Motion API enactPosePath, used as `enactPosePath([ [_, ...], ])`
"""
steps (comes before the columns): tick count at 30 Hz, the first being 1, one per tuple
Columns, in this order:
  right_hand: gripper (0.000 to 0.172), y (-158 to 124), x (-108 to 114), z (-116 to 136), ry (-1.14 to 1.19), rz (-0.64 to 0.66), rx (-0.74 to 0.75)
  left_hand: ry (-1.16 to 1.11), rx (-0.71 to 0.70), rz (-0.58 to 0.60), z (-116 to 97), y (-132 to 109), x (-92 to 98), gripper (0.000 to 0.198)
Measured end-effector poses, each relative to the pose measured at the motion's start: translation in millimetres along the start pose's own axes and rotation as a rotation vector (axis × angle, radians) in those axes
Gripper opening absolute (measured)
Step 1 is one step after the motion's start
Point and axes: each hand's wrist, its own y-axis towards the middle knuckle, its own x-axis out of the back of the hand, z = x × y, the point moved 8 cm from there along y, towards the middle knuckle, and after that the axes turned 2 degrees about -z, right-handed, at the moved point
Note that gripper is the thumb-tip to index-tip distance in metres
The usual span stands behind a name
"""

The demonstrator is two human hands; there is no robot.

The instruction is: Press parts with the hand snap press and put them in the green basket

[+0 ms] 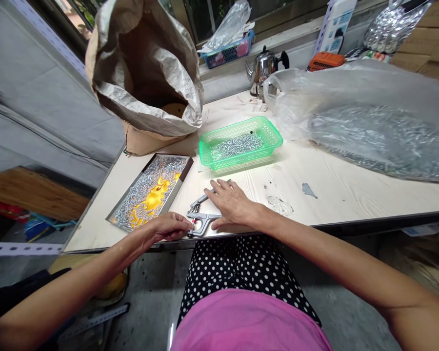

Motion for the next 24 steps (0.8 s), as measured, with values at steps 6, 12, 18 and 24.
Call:
enactPosePath([
  [6,0.102,12,-10,-16,-0.041,0.140,0.042,0.060,0.007,-0.007,1,-1,-0.9,0.037],
  [12,0.092,9,-8,-13,-0.038,0.097,0.038,0.088,0.006,0.000,-1,-3,-2.0,0.041],
  [18,0.089,2,-10,-12,-0.014,0.064,-0.001,0.149,-0.082,-0.118,-2,-7,1.1,0.042],
  [24,0.077,-3,-8,-11,0.016,0.037,-0.016,0.215,-0.105,-0.187,-5,-9,1.0,0.043],
])
